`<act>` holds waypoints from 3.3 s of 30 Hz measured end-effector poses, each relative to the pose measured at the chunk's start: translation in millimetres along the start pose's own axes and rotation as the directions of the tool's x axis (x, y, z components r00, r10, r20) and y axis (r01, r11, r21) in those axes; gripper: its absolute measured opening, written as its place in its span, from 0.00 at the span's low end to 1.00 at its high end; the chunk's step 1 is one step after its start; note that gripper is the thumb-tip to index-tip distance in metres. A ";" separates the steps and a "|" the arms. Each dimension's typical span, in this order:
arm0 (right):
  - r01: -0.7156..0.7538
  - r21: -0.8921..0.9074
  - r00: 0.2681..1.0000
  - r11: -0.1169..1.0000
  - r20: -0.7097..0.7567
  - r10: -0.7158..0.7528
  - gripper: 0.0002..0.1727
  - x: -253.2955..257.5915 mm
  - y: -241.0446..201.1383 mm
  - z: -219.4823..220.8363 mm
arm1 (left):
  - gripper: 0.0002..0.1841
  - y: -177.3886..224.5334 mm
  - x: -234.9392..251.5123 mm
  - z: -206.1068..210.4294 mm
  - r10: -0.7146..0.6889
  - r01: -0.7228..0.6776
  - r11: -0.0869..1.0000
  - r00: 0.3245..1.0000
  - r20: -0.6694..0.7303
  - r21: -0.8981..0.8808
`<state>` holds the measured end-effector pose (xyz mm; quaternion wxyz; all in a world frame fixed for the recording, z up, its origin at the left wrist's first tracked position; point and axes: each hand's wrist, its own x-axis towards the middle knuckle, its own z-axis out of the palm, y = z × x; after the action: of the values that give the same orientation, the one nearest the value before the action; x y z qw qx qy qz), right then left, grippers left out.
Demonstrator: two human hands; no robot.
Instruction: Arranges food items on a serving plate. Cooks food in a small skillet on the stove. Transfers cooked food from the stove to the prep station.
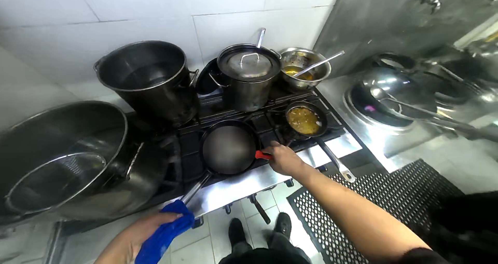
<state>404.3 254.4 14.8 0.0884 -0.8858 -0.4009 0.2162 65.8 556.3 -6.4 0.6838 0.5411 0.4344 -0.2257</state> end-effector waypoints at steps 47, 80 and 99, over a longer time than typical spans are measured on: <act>0.538 0.156 0.798 0.829 -0.411 -0.441 0.07 3.6 -11.1 -52.7 | 0.12 1.9 -2.6 -38.6 -0.103 0.096 0.993 0.989 0.106 0.064; 0.193 0.368 0.922 0.909 -0.384 -0.040 0.14 -60.9 34.6 -10.9 | 0.17 -15.3 -12.7 50.2 0.001 -0.007 0.996 0.998 -0.067 -0.088; 0.036 0.480 0.788 0.876 -0.553 0.271 0.19 -91.2 -31.2 44.6 | 0.15 -26.2 15.0 130.4 0.193 -0.133 0.776 0.981 0.030 -0.617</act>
<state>309.8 206.0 13.9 0.4079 -0.8835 -0.2297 0.0170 98.9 428.4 -28.3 0.8581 0.3154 0.4035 -0.0376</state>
